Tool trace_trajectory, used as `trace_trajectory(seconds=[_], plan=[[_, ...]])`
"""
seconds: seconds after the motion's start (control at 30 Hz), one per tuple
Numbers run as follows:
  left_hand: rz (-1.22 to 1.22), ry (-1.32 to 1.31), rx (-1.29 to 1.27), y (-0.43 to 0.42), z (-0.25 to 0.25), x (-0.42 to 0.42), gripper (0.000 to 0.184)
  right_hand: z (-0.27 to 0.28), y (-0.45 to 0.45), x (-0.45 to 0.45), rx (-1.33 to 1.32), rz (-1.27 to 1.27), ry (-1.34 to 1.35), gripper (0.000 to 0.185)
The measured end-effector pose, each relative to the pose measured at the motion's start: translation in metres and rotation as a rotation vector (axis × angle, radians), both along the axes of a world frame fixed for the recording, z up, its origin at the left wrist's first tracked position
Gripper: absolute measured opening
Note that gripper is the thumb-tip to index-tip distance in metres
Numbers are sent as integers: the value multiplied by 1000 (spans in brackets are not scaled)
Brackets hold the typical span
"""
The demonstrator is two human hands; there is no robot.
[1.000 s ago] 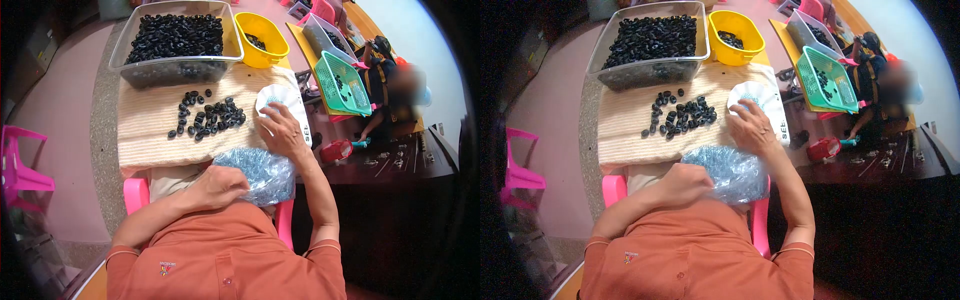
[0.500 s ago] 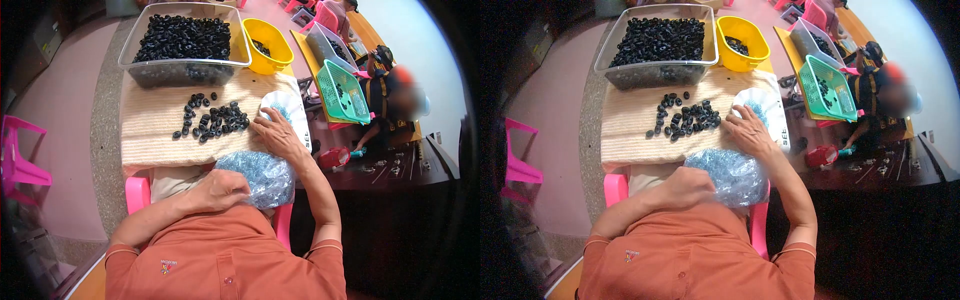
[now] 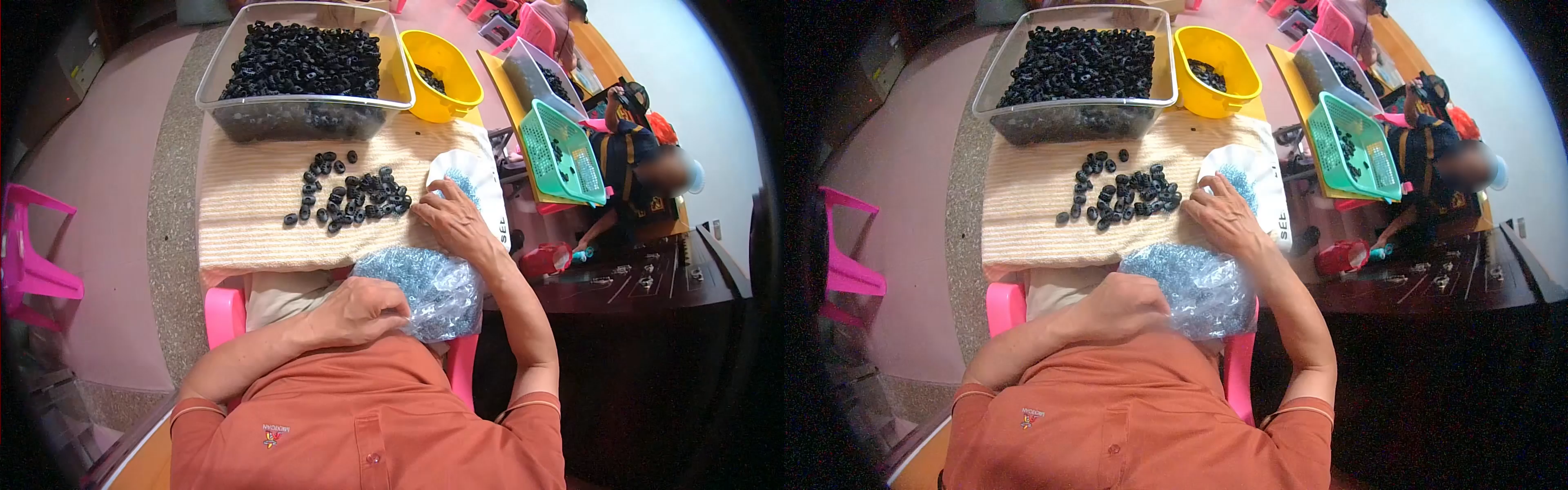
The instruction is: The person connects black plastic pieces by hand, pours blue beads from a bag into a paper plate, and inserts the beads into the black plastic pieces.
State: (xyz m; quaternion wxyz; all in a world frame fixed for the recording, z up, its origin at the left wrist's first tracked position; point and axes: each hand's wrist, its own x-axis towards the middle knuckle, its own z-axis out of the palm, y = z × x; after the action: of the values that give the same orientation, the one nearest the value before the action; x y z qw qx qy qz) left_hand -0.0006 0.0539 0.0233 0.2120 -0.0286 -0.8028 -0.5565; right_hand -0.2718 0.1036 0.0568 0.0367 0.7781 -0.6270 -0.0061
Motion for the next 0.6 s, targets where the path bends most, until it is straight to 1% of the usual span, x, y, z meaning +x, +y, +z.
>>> trace_trajectory(seconds=[0.03,0.13,0.33,0.43,0.53,0.6], plan=[[-1,-2,-1,0,0,0,11,0,0,0,-3,-1,-12,24],[-35,-81,17,-1,1,1,12,-2,-3,1,6,-10,38,36],[-32,-92,16,-1,3,2,11,-11,-7,6,31,-31,178,22],[7,-14,-10,0,2,0,10,-9,-8,8,41,-24,181,16],[-24,-81,11,0,2,2,11,-11,-9,7,43,-35,167,13],[-16,-77,15,0,3,2,11,-10,-9,8,41,-36,162,12]])
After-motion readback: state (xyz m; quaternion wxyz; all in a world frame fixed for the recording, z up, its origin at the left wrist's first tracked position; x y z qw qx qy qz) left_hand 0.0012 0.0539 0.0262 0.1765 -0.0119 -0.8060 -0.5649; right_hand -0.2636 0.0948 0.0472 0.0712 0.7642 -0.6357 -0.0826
